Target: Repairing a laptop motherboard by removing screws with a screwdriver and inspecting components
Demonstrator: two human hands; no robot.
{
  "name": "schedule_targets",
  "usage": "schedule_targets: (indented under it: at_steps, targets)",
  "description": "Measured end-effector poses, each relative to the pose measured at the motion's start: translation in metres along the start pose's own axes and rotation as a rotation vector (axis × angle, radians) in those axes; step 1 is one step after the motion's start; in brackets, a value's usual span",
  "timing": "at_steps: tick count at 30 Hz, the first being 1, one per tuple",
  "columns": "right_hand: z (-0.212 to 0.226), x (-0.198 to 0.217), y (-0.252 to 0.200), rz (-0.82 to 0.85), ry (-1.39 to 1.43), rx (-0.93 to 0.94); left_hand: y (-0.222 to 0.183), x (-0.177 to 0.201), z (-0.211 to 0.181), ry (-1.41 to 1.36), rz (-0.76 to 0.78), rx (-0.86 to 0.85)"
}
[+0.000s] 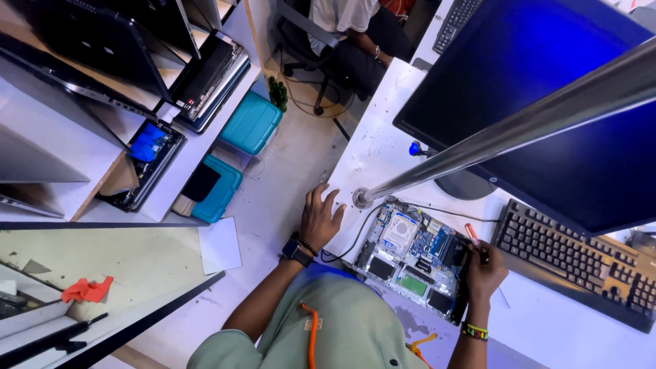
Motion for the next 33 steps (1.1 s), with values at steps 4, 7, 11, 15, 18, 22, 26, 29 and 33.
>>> schedule_targets:
  at_steps: [4, 7, 11, 15, 18, 22, 26, 29, 33]
  targets:
    - [0.006, -0.004, 0.000, 0.023, 0.031, 0.006, 0.002, 0.001, 0.002, -0.008, -0.010, -0.017]
    - [-0.004, -0.005, 0.002, -0.029, -0.159, 0.177, 0.001, -0.001, 0.003, -0.003, 0.045, 0.020]
    - [-0.007, -0.009, 0.000, -0.061, -0.246, 0.337, 0.001, -0.001, 0.002, -0.006, 0.014, 0.012]
    - [-0.019, -0.016, -0.005, -0.025, -0.349, 0.358, 0.001, 0.000, 0.004, -0.007, -0.010, -0.003]
    - [-0.029, -0.021, 0.001, 0.015, -0.426, 0.236, 0.002, 0.001, 0.003, -0.021, 0.032, 0.028]
    - [-0.010, -0.015, 0.004, -0.051, -0.238, 0.336, 0.003, 0.003, 0.002, -0.023, 0.059, 0.006]
    - [0.002, -0.014, -0.001, -0.079, -0.229, 0.385, 0.004, 0.007, 0.001, -0.014, 0.109, -0.024]
    - [0.004, -0.015, 0.002, -0.060, -0.186, 0.284, 0.005, 0.004, 0.000, -0.014, 0.131, -0.048]
    - [-0.005, -0.017, -0.002, -0.066, -0.296, 0.259, 0.002, 0.000, -0.004, -0.051, 0.232, -0.082]
Point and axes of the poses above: each hand's wrist, its own y-axis towards the middle knuckle, its own x-axis out of the back of the hand, z = x × y, the point moved 3 cm from there along y, towards the middle knuckle, and after that the axes turned 1 degree about -z, right-handed, at the moved point
